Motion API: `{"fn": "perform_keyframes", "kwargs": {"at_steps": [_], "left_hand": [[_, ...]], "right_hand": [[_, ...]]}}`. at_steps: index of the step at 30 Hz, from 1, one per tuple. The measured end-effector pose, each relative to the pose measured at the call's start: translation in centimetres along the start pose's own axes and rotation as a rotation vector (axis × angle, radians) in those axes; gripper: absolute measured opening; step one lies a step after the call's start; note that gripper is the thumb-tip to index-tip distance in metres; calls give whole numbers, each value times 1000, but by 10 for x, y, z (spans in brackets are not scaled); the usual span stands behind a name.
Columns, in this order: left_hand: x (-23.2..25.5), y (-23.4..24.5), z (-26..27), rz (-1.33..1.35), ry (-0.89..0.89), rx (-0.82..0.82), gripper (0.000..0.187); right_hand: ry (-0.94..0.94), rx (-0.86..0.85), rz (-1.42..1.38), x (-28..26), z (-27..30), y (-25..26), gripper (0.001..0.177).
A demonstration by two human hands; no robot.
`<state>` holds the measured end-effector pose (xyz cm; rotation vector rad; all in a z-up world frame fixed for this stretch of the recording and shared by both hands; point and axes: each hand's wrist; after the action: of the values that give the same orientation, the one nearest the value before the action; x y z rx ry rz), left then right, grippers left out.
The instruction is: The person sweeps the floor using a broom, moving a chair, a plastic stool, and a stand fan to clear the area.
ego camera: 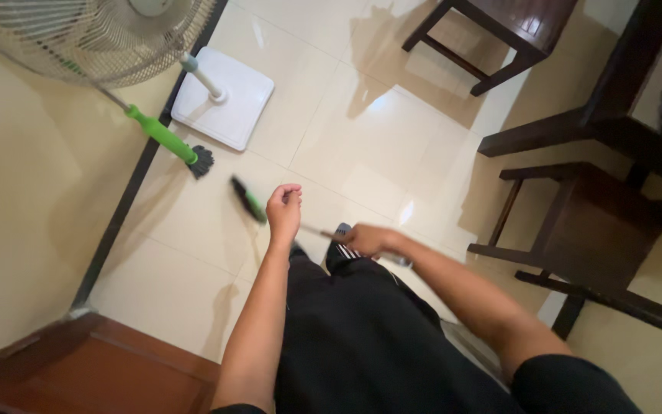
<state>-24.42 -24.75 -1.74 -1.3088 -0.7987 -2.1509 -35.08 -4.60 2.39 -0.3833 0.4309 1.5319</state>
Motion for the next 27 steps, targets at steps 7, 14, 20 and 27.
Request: {"fn": "perform_keyframes", "kwargs": {"at_steps": [7,14,20,27], "left_hand": [[-11,12,-9,-45,-6,14,13],[-16,48,-8,-38,-10,31,12],[-28,79,-2,-27,-22,73,14],[-33,117,2,16,-41,89,16]], "right_hand": [[271,-204,505,23,-80,-52,29],[19,-113,643,-3,-99,45,20],[-241,434,442,-58,-75,77,34],[-191,618,236,-82,-51,53,43]]}}
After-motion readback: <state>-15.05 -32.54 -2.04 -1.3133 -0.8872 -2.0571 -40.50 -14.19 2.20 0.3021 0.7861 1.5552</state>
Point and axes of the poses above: each hand's wrist, its own z-axis away from the middle knuckle, its own y-axis out of the back of the hand, x = y × z, and after that the axes turned 11 degrees about -z, right-handed
